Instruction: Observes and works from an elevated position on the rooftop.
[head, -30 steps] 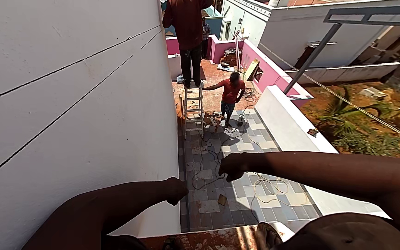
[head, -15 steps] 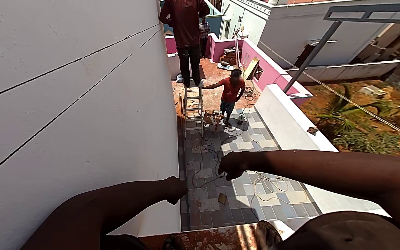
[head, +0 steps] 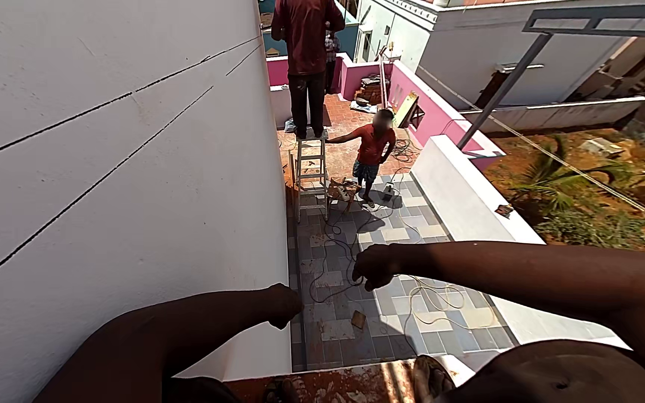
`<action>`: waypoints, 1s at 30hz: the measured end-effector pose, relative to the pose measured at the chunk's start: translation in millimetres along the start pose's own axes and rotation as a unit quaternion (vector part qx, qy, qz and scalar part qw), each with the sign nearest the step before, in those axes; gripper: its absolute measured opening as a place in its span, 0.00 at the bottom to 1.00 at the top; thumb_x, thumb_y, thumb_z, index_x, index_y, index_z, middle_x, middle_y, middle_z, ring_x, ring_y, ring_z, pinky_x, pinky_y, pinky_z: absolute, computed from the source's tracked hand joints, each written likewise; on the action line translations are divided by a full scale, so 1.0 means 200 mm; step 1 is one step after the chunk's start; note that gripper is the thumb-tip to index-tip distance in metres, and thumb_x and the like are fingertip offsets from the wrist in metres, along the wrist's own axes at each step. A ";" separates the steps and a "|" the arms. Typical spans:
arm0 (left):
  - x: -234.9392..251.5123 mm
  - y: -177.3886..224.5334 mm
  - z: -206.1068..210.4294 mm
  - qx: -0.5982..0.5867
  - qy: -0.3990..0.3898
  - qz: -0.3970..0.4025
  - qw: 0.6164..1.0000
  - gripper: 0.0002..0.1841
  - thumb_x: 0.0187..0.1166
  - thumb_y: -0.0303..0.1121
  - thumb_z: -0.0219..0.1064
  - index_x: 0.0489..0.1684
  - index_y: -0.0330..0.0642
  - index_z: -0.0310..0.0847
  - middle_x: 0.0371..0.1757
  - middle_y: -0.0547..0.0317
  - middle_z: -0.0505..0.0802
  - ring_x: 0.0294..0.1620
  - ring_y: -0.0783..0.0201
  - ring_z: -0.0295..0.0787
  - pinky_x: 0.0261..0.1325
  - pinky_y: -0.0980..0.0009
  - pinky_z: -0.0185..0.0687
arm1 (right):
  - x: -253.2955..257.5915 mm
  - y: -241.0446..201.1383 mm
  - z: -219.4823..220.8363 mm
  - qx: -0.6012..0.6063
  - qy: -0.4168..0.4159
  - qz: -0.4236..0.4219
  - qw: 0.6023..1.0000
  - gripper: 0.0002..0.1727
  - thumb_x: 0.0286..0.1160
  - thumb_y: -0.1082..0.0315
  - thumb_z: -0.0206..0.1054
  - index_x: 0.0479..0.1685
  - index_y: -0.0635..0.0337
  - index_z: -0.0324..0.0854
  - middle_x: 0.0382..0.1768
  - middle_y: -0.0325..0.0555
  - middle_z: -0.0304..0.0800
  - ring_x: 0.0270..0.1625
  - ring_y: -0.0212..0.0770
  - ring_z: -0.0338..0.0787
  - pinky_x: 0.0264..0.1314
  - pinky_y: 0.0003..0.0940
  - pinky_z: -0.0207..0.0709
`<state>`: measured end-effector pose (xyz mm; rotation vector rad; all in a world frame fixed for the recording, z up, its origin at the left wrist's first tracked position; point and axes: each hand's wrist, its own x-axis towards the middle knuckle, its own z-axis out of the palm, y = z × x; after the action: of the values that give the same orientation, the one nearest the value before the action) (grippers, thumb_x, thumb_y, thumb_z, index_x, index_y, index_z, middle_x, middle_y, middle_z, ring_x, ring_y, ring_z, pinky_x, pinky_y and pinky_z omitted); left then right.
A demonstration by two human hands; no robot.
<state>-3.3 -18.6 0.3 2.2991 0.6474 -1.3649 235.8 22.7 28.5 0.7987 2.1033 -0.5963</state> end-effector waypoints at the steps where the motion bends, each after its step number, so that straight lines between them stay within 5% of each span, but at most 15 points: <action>1: 0.00 0.00 0.00 0.000 -0.001 -0.001 1.000 0.23 0.78 0.27 0.71 0.72 0.32 0.76 0.64 0.32 0.89 0.67 0.33 0.87 0.61 0.33 0.83 | 0.00 0.00 0.00 0.001 0.000 -0.001 1.000 0.23 0.82 0.57 0.67 0.73 0.53 0.82 0.53 0.62 0.91 0.56 0.64 0.90 0.53 0.68 0.78; 30: 0.01 0.00 0.01 -0.001 0.003 0.002 1.000 0.24 0.77 0.27 0.71 0.72 0.32 0.76 0.64 0.32 0.89 0.67 0.33 0.87 0.61 0.33 0.83 | 0.00 0.00 0.00 0.003 0.001 -0.001 1.000 0.23 0.82 0.56 0.67 0.74 0.52 0.82 0.54 0.62 0.91 0.57 0.65 0.89 0.54 0.69 0.77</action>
<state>-4.4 -18.5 -1.9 2.3012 0.6467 -1.3565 236.0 22.1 28.2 0.7998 2.1061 -0.6033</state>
